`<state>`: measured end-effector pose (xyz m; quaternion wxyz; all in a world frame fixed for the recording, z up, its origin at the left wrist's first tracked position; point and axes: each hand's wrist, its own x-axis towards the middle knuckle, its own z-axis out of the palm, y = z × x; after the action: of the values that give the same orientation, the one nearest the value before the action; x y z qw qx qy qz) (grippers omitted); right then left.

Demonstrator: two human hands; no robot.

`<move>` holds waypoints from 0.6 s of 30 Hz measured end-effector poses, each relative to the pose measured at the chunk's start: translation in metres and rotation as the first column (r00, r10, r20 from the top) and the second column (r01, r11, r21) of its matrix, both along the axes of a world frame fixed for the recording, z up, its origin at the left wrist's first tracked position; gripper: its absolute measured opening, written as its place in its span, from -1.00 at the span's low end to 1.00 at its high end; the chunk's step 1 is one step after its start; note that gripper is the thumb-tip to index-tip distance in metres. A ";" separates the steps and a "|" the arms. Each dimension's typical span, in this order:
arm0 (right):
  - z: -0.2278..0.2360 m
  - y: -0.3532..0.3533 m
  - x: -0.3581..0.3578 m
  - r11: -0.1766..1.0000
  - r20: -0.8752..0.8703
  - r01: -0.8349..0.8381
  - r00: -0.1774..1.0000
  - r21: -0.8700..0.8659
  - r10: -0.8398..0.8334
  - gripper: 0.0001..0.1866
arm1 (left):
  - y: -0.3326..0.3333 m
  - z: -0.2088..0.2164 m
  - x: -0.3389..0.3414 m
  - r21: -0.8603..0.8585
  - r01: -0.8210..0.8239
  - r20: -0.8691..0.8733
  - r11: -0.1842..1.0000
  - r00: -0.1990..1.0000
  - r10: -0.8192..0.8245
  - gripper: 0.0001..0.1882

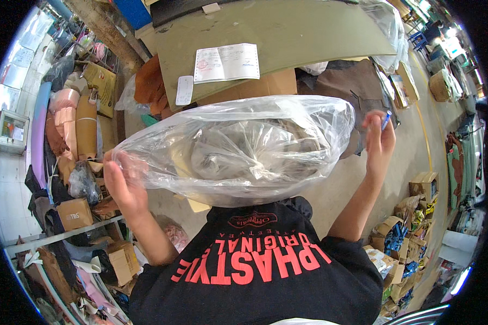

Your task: The person removes small items from a plastic bag, writes on their labels with a pen, and places them back into the bag. The person then ties the bag and hands a document to a seated coworker.

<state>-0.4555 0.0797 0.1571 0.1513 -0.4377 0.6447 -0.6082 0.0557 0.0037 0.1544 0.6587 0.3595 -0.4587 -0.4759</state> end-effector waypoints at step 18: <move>0.047 -0.003 0.018 0.994 0.158 -0.075 0.984 -0.076 0.086 -0.86 | -0.048 0.003 -0.106 -0.105 -0.002 0.003 0.994 1.000 0.003 -0.56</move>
<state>-0.4373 0.0764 0.2037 0.2120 -0.4179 0.5904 -0.6571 -0.0504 -0.0439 0.1576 0.6766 0.3256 -0.4838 -0.4496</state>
